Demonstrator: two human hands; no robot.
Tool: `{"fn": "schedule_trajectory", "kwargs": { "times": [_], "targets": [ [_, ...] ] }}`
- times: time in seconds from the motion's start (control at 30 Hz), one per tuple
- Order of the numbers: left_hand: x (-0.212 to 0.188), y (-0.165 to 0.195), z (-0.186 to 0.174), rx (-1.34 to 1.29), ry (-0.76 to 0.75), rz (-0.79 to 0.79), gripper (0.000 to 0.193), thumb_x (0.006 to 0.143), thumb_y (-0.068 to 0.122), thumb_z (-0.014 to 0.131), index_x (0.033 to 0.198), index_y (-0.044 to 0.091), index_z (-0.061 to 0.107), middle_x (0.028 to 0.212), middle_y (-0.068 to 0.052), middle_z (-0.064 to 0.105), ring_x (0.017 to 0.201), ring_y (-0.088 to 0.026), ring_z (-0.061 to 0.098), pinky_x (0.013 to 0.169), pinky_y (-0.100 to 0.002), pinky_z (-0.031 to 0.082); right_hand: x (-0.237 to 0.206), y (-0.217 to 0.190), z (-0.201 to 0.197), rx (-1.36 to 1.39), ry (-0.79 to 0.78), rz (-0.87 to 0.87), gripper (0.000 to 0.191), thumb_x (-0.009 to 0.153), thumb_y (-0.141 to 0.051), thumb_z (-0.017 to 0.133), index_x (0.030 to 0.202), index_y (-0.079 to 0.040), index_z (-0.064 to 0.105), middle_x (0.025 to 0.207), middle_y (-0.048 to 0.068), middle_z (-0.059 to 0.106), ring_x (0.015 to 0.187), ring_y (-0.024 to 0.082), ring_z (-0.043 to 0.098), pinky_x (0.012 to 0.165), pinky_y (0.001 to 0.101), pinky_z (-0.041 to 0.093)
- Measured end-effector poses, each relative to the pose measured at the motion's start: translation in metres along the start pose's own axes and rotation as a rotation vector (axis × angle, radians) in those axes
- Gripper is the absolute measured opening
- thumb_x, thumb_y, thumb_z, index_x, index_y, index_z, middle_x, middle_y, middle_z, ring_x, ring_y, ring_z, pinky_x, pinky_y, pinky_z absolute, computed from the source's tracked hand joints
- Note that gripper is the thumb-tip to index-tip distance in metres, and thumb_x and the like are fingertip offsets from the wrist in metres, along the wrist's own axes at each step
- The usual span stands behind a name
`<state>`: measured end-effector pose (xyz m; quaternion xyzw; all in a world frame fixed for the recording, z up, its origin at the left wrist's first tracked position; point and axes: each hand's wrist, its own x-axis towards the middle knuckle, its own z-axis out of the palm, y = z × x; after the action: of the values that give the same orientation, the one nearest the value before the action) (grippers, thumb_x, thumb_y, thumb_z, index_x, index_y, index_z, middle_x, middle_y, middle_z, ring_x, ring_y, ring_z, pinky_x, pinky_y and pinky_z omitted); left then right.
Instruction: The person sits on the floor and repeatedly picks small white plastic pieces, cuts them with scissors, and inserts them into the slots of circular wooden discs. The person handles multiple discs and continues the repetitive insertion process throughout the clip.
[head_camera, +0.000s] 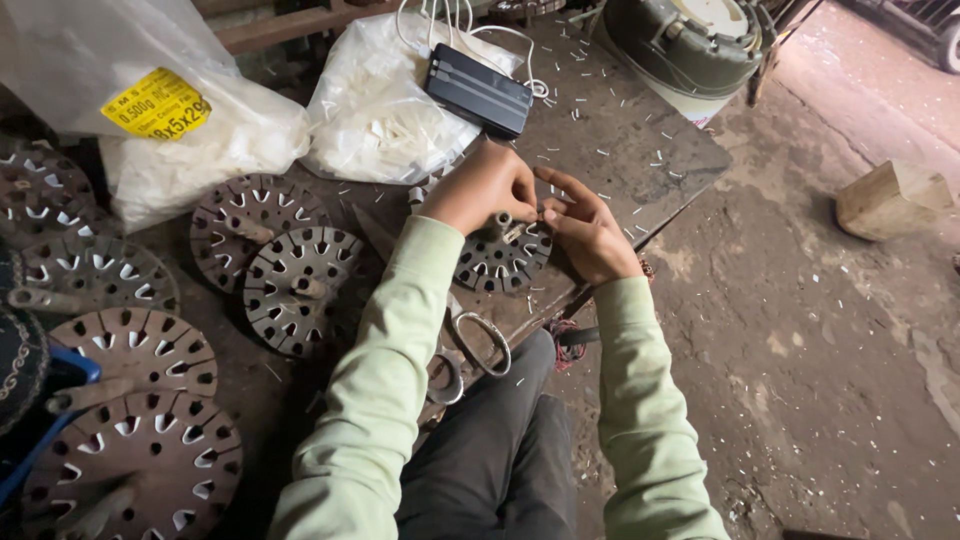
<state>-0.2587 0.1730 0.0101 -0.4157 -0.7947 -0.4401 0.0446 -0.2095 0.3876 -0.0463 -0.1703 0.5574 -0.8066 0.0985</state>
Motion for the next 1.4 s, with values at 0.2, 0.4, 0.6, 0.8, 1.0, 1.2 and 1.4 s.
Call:
{"fn": "schedule_trajectory", "kwargs": {
  "times": [0.2,0.4,0.6,0.8,1.0,1.2,1.4],
  "targets": [
    [0.001,0.000,0.002,-0.150,-0.057,0.006,0.016,0.067,0.008,0.085,0.077,0.001,0.075,0.075,-0.010,0.076,0.069,-0.018,0.073,0.069,-0.033,0.059,0.001,0.005,-0.002,-0.028,0.020,-0.024,0.062,0.093,0.001,0.064,0.152,0.005,0.043,0.111,0.007,0.068,0.107,0.016,0.065,0.100,0.0303,0.049],
    [-0.016,-0.011,-0.033,-0.135,0.112,-0.069,0.010,0.078,0.010,0.084,0.083,0.007,0.076,0.083,-0.003,0.077,0.074,-0.015,0.073,0.075,-0.031,0.060,-0.003,0.003,0.003,-0.080,0.097,-0.039,0.061,0.095,0.000,0.069,0.152,0.000,0.047,0.103,0.003,0.064,0.096,0.010,0.060,0.090,0.0244,0.046],
    [-0.037,-0.028,-0.031,0.118,0.257,-0.100,0.019,0.069,0.011,0.090,0.082,0.005,0.077,0.086,-0.012,0.071,0.073,-0.019,0.067,0.071,-0.034,0.056,-0.004,0.000,0.009,-0.097,0.150,-0.042,0.058,0.093,0.000,0.070,0.147,-0.002,0.049,0.104,0.003,0.065,0.088,0.009,0.057,0.079,0.0240,0.045],
    [-0.034,0.028,-0.040,0.025,0.594,-0.003,0.003,0.095,0.008,0.074,0.098,0.006,0.074,0.096,-0.005,0.077,0.080,-0.014,0.073,0.071,-0.025,0.060,-0.003,0.002,0.000,0.018,0.097,0.033,0.060,0.093,-0.001,0.069,0.148,-0.005,0.046,0.106,0.005,0.065,0.094,0.012,0.061,0.085,0.0273,0.049],
    [-0.060,0.107,0.038,0.135,0.599,0.119,0.017,0.088,-0.002,0.064,0.104,0.001,0.070,0.105,-0.015,0.071,0.093,-0.029,0.071,0.080,-0.038,0.059,0.003,0.011,-0.011,0.071,0.040,-0.009,0.056,0.087,0.003,0.064,0.141,0.000,0.051,0.127,0.011,0.066,0.118,0.023,0.064,0.104,0.0372,0.051],
    [-0.029,0.066,0.080,0.596,0.449,-0.205,0.012,0.087,0.004,0.061,0.089,-0.002,0.071,0.095,-0.020,0.070,0.090,-0.038,0.071,0.070,-0.045,0.057,0.001,0.011,-0.010,-0.021,0.003,-0.031,0.054,0.091,0.005,0.063,0.143,0.005,0.051,0.133,0.013,0.064,0.123,0.022,0.062,0.109,0.0352,0.049],
    [-0.016,0.048,0.070,0.450,0.459,-0.086,0.013,0.084,0.013,0.069,0.078,0.001,0.074,0.077,-0.023,0.069,0.076,-0.041,0.070,0.064,-0.049,0.056,0.002,0.004,-0.002,0.008,-0.006,0.005,0.057,0.090,0.002,0.063,0.145,0.002,0.048,0.127,0.012,0.066,0.115,0.020,0.066,0.101,0.0336,0.052]
  ]
}}
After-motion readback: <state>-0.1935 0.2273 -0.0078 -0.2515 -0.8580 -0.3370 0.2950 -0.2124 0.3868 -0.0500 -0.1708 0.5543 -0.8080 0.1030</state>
